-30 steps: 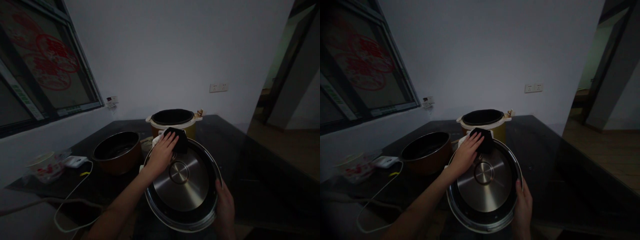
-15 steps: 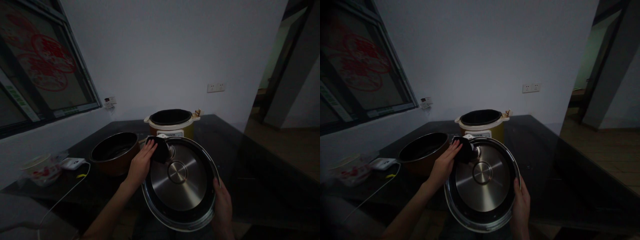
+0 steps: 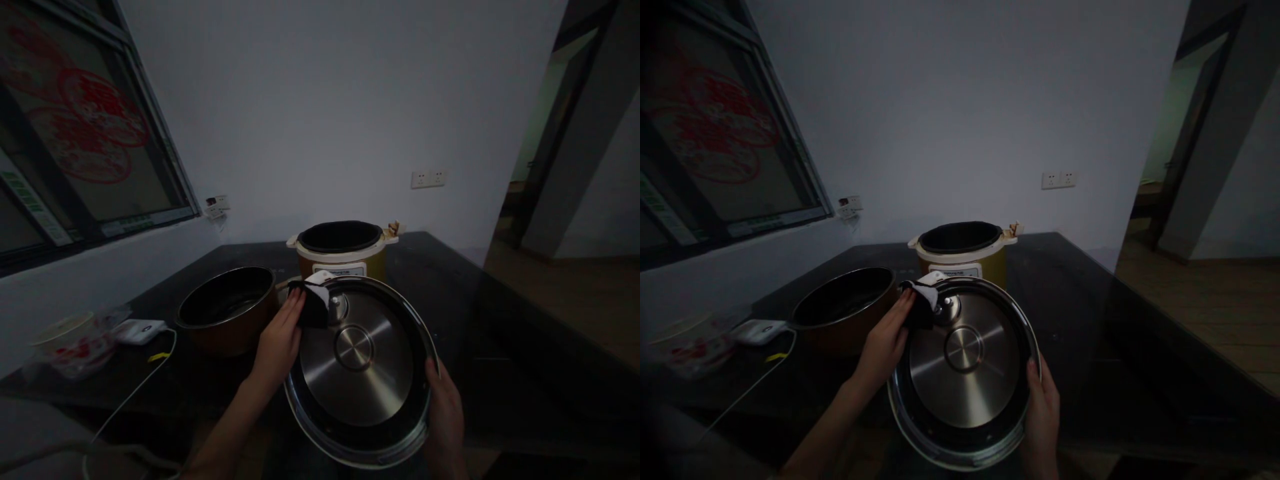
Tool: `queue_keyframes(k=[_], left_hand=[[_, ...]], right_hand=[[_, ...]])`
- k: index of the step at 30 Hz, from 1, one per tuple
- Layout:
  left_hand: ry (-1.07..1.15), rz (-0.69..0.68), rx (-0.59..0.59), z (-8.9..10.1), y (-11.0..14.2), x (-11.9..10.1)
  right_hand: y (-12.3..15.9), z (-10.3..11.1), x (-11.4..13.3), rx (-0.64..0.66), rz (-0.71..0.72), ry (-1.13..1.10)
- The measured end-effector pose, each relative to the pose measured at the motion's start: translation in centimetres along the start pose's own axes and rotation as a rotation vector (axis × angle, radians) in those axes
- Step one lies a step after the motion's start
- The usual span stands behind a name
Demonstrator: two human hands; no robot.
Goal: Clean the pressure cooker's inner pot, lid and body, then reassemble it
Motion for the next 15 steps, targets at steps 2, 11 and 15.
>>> queue_keyframes(k=[2,11,15], left_hand=[[-0.017,-0.009,0.008,0.1,-1.0,-0.3],[-0.150,-0.176,0.138,-0.7,-5.4,-2.1],[-0.146,-0.245,0.197,-1.4,-7.0,-2.7]], right_hand=[[0.0,0.0,0.0,0.022,-0.004,-0.019],[-0.1,-0.1,0.0,0.060,-0.027,-0.088],[0.1,-0.1,0.0,0.052,-0.046,-0.118]])
Point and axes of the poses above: each hand's wrist, its own y-axis away from the middle knuckle, its own z-axis out of the back of the hand, x = y × z, the point moved 1 cm from there along -y, towards the middle knuckle, and after that the axes turned 9 degrees about y, right-handed, at the moved point
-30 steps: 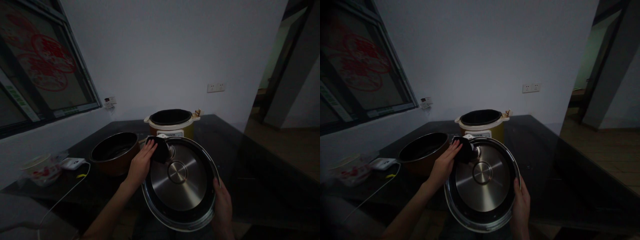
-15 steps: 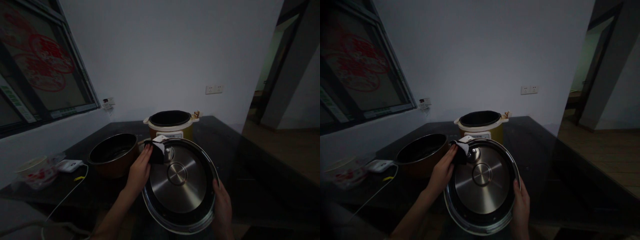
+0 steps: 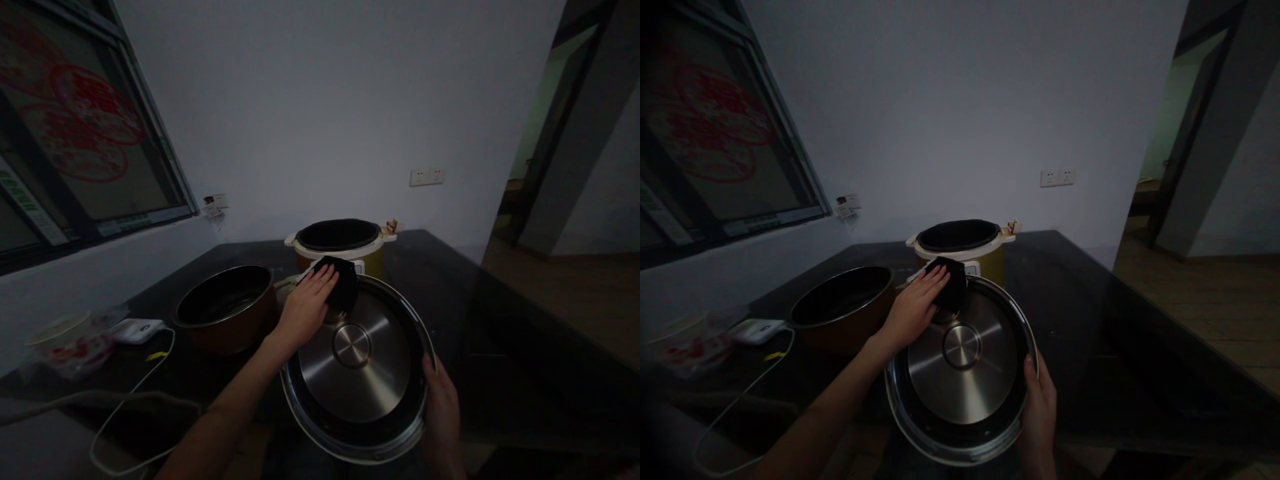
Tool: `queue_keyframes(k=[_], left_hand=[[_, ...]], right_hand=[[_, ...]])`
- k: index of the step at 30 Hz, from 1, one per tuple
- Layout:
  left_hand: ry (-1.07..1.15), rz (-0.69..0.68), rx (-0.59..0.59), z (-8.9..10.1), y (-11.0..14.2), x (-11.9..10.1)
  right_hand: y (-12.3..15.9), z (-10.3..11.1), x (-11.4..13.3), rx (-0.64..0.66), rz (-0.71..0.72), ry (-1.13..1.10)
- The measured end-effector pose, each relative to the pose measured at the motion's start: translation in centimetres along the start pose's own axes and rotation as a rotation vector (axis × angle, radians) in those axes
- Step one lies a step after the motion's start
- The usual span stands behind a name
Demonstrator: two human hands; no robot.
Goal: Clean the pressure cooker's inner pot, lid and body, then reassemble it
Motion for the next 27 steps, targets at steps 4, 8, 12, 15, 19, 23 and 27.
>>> queue_keyframes(k=[4,8,12,15,19,23,27], left_hand=[[0.041,-0.026,-0.001,-0.1,-0.5,0.1],[0.043,0.022,-0.022,0.7,0.6,0.5],[0.108,0.161,-0.067,1.7,2.8,1.7],[0.221,0.282,-0.128,1.7,4.7,2.4],[0.347,0.465,-0.190,0.8,7.1,2.6],[0.415,0.571,-0.249,0.1,9.4,2.2],[0.444,0.634,-0.326,-0.5,11.7,1.8]], right_hand=[[-0.1,0.0,-0.3,0.037,0.003,-0.042],[-0.4,0.2,-0.8,0.032,0.033,-0.041],[-0.5,0.2,-0.8,0.022,0.021,-0.073],[-0.4,0.0,-0.8,0.031,0.011,-0.103],[-0.5,0.0,-0.9,0.053,0.046,-0.103],[-0.8,0.2,-1.1,0.056,0.082,-0.041],[-0.8,0.3,-1.2,0.045,0.098,-0.026]])
Point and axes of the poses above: each hand's wrist, its own y-axis away from the middle knuckle, its own z-axis out of the back of the hand, x = y × z, the point moved 1 cm from there along -y, towards the middle knuckle, and after that the axes turned 9 degrees about y, right-handed, at the moved point
